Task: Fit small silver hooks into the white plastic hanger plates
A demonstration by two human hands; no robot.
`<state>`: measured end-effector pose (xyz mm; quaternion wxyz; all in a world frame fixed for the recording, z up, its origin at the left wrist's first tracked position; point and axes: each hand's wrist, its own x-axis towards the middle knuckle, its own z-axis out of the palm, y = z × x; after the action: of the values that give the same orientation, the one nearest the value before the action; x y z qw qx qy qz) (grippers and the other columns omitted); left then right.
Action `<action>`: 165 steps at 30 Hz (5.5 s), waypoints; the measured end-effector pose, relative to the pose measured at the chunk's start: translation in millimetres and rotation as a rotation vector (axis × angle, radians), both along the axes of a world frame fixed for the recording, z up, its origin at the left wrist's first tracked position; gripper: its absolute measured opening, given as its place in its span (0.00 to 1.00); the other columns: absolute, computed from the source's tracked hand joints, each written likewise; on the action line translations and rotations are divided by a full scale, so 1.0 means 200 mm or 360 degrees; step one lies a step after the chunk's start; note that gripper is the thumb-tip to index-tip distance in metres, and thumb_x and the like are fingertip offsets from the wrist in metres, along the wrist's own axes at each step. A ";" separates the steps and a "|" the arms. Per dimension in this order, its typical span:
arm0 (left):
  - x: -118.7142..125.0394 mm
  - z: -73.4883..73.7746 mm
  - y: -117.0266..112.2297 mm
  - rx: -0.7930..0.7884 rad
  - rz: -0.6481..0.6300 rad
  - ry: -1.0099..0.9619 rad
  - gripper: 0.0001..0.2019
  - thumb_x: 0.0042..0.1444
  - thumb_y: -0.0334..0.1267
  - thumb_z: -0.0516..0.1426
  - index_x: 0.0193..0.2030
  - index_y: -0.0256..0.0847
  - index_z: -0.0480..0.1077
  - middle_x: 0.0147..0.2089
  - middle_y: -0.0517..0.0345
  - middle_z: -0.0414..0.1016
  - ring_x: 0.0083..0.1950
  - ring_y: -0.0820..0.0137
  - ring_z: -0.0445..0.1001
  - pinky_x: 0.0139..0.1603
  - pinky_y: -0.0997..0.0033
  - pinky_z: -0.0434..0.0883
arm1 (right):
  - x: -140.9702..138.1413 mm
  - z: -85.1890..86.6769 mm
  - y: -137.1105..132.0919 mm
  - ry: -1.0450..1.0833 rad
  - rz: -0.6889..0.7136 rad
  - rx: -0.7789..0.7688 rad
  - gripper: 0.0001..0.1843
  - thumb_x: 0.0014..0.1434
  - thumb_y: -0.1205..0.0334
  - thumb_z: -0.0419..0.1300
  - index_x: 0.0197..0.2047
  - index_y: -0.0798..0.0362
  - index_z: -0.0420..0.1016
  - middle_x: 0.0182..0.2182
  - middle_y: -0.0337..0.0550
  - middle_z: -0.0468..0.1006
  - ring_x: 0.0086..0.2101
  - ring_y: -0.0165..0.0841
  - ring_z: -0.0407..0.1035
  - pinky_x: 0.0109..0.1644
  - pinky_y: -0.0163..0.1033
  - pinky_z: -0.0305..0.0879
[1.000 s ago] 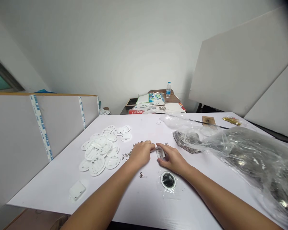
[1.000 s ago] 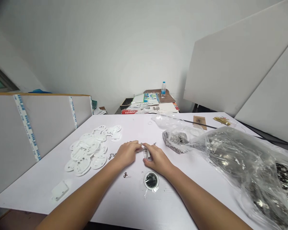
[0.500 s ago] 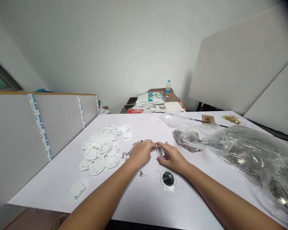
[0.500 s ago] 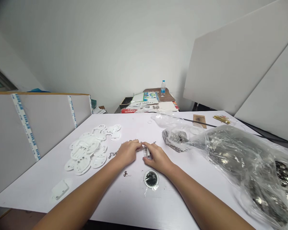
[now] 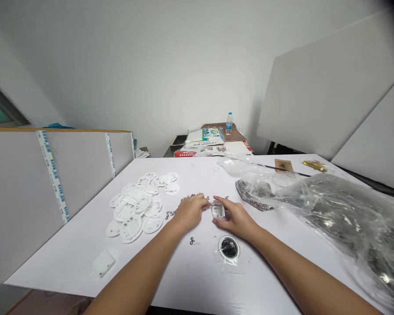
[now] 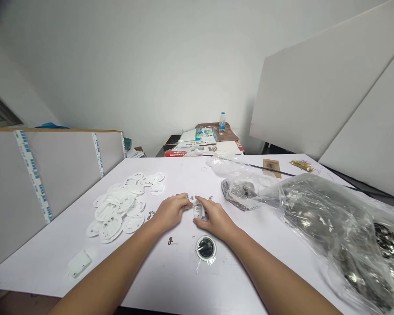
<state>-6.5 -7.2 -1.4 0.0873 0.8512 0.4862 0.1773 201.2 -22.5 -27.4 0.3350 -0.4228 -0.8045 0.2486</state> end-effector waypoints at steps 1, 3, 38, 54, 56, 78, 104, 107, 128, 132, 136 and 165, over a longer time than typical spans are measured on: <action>-0.01 0.00 0.00 -0.0006 -0.0011 -0.0004 0.12 0.62 0.33 0.50 0.39 0.48 0.75 0.37 0.61 0.72 0.39 0.69 0.71 0.36 0.70 0.60 | 0.00 0.00 0.00 -0.0001 -0.0003 -0.0002 0.35 0.55 0.58 0.64 0.65 0.51 0.61 0.42 0.45 0.77 0.31 0.34 0.69 0.37 0.40 0.67; -0.01 0.01 0.00 -0.0016 -0.0031 0.0001 0.12 0.62 0.33 0.50 0.39 0.48 0.75 0.37 0.61 0.73 0.39 0.70 0.71 0.36 0.70 0.61 | 0.00 0.00 0.00 -0.0006 -0.0010 0.0016 0.35 0.55 0.58 0.64 0.65 0.51 0.61 0.43 0.46 0.77 0.32 0.34 0.70 0.38 0.40 0.67; -0.20 0.18 0.00 -0.1200 -0.0421 0.0260 0.22 0.31 0.43 0.72 0.34 0.43 0.73 0.33 0.63 0.74 0.33 0.70 0.70 0.30 0.74 0.62 | 0.04 0.02 0.00 0.0203 -0.0306 0.0093 0.33 0.55 0.50 0.64 0.62 0.52 0.64 0.44 0.46 0.79 0.41 0.39 0.74 0.47 0.44 0.68; -0.15 0.13 0.03 -0.0337 0.0107 -0.0031 0.06 0.53 0.40 0.60 0.37 0.46 0.75 0.42 0.58 0.76 0.42 0.64 0.73 0.37 0.70 0.63 | 0.05 0.01 0.01 0.0301 -0.0445 0.0100 0.33 0.55 0.49 0.63 0.61 0.52 0.64 0.41 0.46 0.79 0.39 0.39 0.72 0.46 0.44 0.67; -0.18 0.12 0.04 -0.0383 0.0144 0.0072 0.05 0.49 0.40 0.62 0.34 0.45 0.74 0.40 0.59 0.76 0.39 0.65 0.72 0.33 0.71 0.60 | 0.05 0.01 0.01 0.0321 -0.0437 0.0090 0.33 0.55 0.49 0.64 0.61 0.52 0.64 0.42 0.45 0.79 0.39 0.39 0.72 0.46 0.44 0.67; -0.21 0.10 0.05 -0.0482 0.0152 0.0022 0.02 0.50 0.34 0.57 0.29 0.43 0.71 0.36 0.58 0.76 0.34 0.67 0.71 0.31 0.72 0.59 | 0.04 0.01 0.01 0.0282 -0.0426 0.0109 0.33 0.55 0.48 0.63 0.61 0.53 0.65 0.40 0.46 0.78 0.37 0.38 0.71 0.44 0.44 0.67; 0.00 0.08 -0.01 -0.0529 -0.0092 -0.0836 0.06 0.57 0.38 0.56 0.37 0.40 0.74 0.38 0.58 0.77 0.39 0.69 0.72 0.43 0.69 0.66 | 0.01 0.01 -0.02 0.0267 -0.0080 0.0260 0.34 0.54 0.55 0.67 0.62 0.47 0.64 0.44 0.47 0.74 0.44 0.41 0.70 0.48 0.45 0.67; 0.01 0.08 -0.02 -0.0499 -0.0072 -0.0885 0.06 0.55 0.37 0.58 0.39 0.40 0.72 0.39 0.58 0.77 0.40 0.69 0.73 0.42 0.70 0.67 | 0.01 0.01 -0.03 0.0253 -0.0070 0.0282 0.35 0.54 0.56 0.68 0.63 0.46 0.63 0.44 0.46 0.74 0.43 0.40 0.69 0.48 0.45 0.67; 0.02 0.05 0.16 -0.0045 0.0443 -0.0003 0.10 0.60 0.40 0.53 0.43 0.49 0.75 0.46 0.58 0.75 0.44 0.65 0.73 0.39 0.69 0.63 | 0.02 0.02 0.00 0.0089 -0.0426 0.0140 0.32 0.55 0.51 0.64 0.61 0.47 0.65 0.41 0.45 0.73 0.43 0.40 0.69 0.48 0.45 0.66; 0.05 0.12 0.29 -0.0231 0.0498 0.0115 0.07 0.55 0.36 0.57 0.38 0.47 0.76 0.44 0.56 0.77 0.45 0.62 0.74 0.38 0.68 0.63 | 0.02 0.02 0.00 0.0110 -0.0430 0.0125 0.32 0.55 0.51 0.64 0.61 0.47 0.64 0.41 0.45 0.72 0.43 0.40 0.69 0.49 0.44 0.65; -0.02 0.16 0.37 -0.0351 0.0512 0.0123 0.06 0.50 0.36 0.60 0.36 0.46 0.77 0.39 0.56 0.79 0.39 0.63 0.75 0.35 0.69 0.63 | 0.03 0.02 0.00 0.0113 -0.0442 0.0089 0.32 0.55 0.51 0.64 0.61 0.47 0.65 0.41 0.45 0.72 0.42 0.40 0.69 0.48 0.45 0.65; -0.39 0.20 0.14 -0.0845 0.0200 0.0099 0.07 0.42 0.39 0.62 0.30 0.44 0.71 0.32 0.61 0.76 0.28 0.70 0.71 0.26 0.73 0.61 | 0.04 0.01 0.00 0.0104 -0.0422 0.0024 0.31 0.55 0.48 0.63 0.59 0.48 0.66 0.41 0.45 0.77 0.39 0.39 0.71 0.45 0.44 0.66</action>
<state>-85.0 21.6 37.7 0.2813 0.7718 0.5699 0.0223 208.2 -22.7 -26.0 0.3941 -0.5145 -0.7321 0.2099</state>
